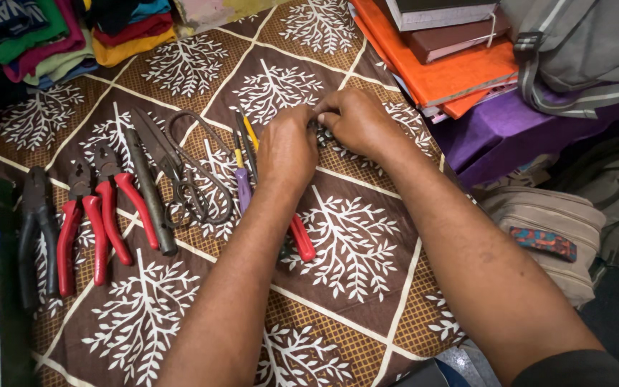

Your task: The person assembles small electrical components on a patterned tablecloth. They use pliers and screwdrivers to manipulate wires and a cylindrical component, then place the assembled parts into a shallow tray.

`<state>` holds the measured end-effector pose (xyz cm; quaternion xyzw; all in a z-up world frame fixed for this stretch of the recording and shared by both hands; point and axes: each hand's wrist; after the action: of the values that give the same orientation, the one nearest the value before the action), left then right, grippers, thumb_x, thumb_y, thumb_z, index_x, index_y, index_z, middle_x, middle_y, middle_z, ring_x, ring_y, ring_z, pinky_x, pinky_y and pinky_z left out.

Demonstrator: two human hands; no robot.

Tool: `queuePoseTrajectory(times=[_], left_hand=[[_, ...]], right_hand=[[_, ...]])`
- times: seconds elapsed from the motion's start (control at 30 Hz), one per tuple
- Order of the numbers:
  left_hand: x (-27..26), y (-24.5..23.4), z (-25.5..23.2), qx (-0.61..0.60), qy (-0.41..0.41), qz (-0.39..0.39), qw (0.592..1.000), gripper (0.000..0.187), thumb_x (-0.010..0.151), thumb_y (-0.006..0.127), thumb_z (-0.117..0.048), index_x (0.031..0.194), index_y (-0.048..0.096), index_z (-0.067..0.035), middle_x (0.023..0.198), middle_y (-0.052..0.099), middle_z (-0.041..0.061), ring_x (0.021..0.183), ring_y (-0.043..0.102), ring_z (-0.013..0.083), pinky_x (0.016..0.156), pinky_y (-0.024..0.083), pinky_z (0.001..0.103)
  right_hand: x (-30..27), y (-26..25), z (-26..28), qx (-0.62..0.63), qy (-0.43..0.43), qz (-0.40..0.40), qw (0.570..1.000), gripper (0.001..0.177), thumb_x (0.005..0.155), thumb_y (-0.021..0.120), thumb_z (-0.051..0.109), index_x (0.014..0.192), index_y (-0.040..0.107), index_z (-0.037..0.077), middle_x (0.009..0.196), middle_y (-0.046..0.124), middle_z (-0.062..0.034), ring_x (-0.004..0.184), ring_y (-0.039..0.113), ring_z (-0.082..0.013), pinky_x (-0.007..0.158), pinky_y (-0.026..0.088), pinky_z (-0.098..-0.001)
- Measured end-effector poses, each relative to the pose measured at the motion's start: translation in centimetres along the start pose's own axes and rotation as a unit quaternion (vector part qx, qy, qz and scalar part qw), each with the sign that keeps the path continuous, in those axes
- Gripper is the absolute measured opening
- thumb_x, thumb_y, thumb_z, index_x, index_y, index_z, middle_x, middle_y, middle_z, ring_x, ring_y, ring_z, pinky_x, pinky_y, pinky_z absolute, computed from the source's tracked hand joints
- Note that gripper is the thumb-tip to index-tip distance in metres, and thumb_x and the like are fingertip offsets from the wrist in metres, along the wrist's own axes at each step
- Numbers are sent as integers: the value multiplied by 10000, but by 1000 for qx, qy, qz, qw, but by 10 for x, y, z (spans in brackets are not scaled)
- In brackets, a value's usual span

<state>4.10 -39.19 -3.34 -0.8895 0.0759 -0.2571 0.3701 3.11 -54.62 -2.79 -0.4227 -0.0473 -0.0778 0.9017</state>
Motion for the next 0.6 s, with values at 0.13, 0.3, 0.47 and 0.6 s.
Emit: queuePoseTrajectory(times=[0.13,0.3,0.47,0.6], left_hand=[[1,1,0,-8,-8,-9,1000,131,869,713,-70,996,736,-46,982,728,215,923,705,409,818,535,507],[2,6,8,-33,-27,-25,999,96,863,728,-70,956,742,-47,932,751,190,867,736,376,794,557,478],[11,13,26,-130,-106,-59,984,88,844,773,-121,916,760,-72,869,782,114,756,770,230,698,590,362],[13,11,41,-314,-170,-21,934,110,891,753,-116,967,757,-36,855,776,49,745,713,123,684,563,276]], right_hand=[[0,0,0,4,3,-1,1000,209,892,728,179,1080,793,113,1069,770,-124,994,741,-265,915,554,-389],[1,0,3,-8,-23,-53,998,190,899,731,185,1058,809,116,1070,757,-129,982,721,-280,885,541,-410],[-2,-5,12,32,-41,-11,999,236,866,754,183,1096,795,147,1058,775,-87,956,740,-222,875,566,-380],[-3,-4,18,51,-60,-11,997,275,853,777,150,1127,767,126,1047,769,-74,926,739,-202,848,587,-357]])
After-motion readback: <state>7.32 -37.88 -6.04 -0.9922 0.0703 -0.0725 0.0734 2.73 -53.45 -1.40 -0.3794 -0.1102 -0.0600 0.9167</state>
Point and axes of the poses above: each hand's wrist, its own x-axis towards the middle knuckle, its own y-axis out of the palm, z = x × y
